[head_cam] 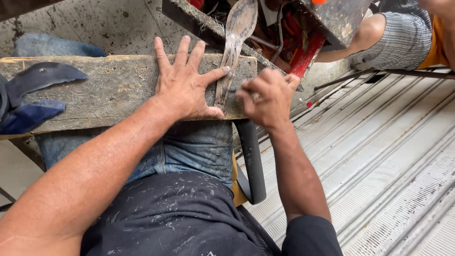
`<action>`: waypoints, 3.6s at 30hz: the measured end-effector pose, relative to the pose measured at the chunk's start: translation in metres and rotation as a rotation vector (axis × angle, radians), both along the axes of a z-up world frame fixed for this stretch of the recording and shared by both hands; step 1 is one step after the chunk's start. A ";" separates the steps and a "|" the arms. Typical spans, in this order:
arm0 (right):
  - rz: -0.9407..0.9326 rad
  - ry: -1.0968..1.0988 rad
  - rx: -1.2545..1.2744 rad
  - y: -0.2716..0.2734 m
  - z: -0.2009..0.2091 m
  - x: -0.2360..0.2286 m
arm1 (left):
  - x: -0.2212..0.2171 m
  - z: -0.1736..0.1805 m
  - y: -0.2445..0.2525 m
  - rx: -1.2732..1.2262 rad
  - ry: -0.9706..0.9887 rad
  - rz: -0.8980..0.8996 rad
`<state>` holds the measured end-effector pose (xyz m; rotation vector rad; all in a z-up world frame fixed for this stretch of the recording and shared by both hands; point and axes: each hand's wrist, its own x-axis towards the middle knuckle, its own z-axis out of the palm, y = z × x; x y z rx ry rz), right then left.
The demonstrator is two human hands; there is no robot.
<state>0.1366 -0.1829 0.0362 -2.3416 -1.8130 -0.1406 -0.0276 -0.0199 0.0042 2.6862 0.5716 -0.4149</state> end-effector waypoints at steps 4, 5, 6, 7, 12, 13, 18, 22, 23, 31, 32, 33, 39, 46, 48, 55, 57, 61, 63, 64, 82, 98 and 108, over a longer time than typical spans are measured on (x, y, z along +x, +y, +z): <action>-0.033 -0.115 0.060 0.003 -0.006 -0.006 | -0.003 0.002 -0.002 -0.025 -0.063 0.035; -0.015 -0.105 0.070 -0.004 -0.005 -0.016 | -0.004 0.001 -0.002 -0.024 -0.043 0.014; 0.003 -0.102 0.086 -0.009 -0.003 -0.025 | -0.004 0.001 0.000 -0.018 -0.030 -0.007; 0.006 -0.108 0.089 -0.010 -0.002 -0.019 | -0.001 0.001 0.003 -0.015 -0.035 -0.005; -0.048 0.050 0.043 -0.008 0.000 -0.017 | -0.004 0.005 -0.001 -0.025 -0.033 0.006; -0.053 0.055 0.035 -0.016 -0.005 -0.023 | -0.005 0.003 -0.003 -0.033 -0.027 0.001; -0.073 0.184 -0.027 -0.032 -0.008 -0.025 | -0.002 0.007 0.004 -0.034 0.011 -0.015; -0.211 0.267 -0.026 -0.023 -0.016 -0.014 | -0.003 0.004 0.001 -0.041 0.011 -0.019; -0.182 0.225 -0.072 -0.018 -0.010 -0.020 | -0.004 0.003 0.000 -0.035 0.002 -0.026; -0.307 0.931 -0.063 -0.067 0.012 -0.004 | -0.012 0.017 -0.023 0.020 0.068 -0.109; -0.385 1.115 0.077 -0.078 0.004 0.002 | -0.014 0.009 -0.039 0.016 -0.150 -0.035; -0.459 1.293 0.226 -0.090 -0.005 0.007 | -0.016 0.002 -0.055 0.007 -0.366 0.045; -0.488 1.359 0.286 -0.089 0.011 -0.004 | -0.028 0.019 -0.067 0.071 -0.865 0.101; -0.370 0.899 0.348 -0.059 0.050 -0.042 | 0.013 0.048 -0.065 -0.850 -0.956 0.253; -0.297 0.826 0.339 -0.053 0.056 -0.053 | 0.011 0.056 -0.050 -0.806 -0.744 0.196; -0.256 0.582 0.172 -0.072 0.075 -0.040 | -0.010 -0.038 0.086 -0.791 -0.663 0.520; -0.339 0.971 0.173 -0.091 0.064 -0.021 | -0.126 -0.270 0.174 -0.946 -0.818 0.403; -0.483 1.272 0.350 -0.106 0.022 0.005 | -0.073 -0.081 0.064 -0.603 -0.803 0.169; -0.553 1.332 0.379 -0.112 -0.003 0.014 | -0.030 0.030 -0.003 -0.109 -0.725 -0.227; -0.551 1.340 0.376 -0.110 -0.003 0.010 | -0.022 0.009 -0.013 -0.107 -0.718 -0.223; -0.377 0.738 0.354 -0.090 0.014 0.012 | 0.030 -0.025 -0.057 -0.016 -0.949 0.007; -0.302 0.146 0.085 -0.068 0.021 0.010 | 0.032 -0.012 -0.040 0.109 -0.538 0.135; -0.139 0.056 0.096 -0.026 0.017 0.024 | 0.035 -0.009 -0.041 0.007 -0.337 0.195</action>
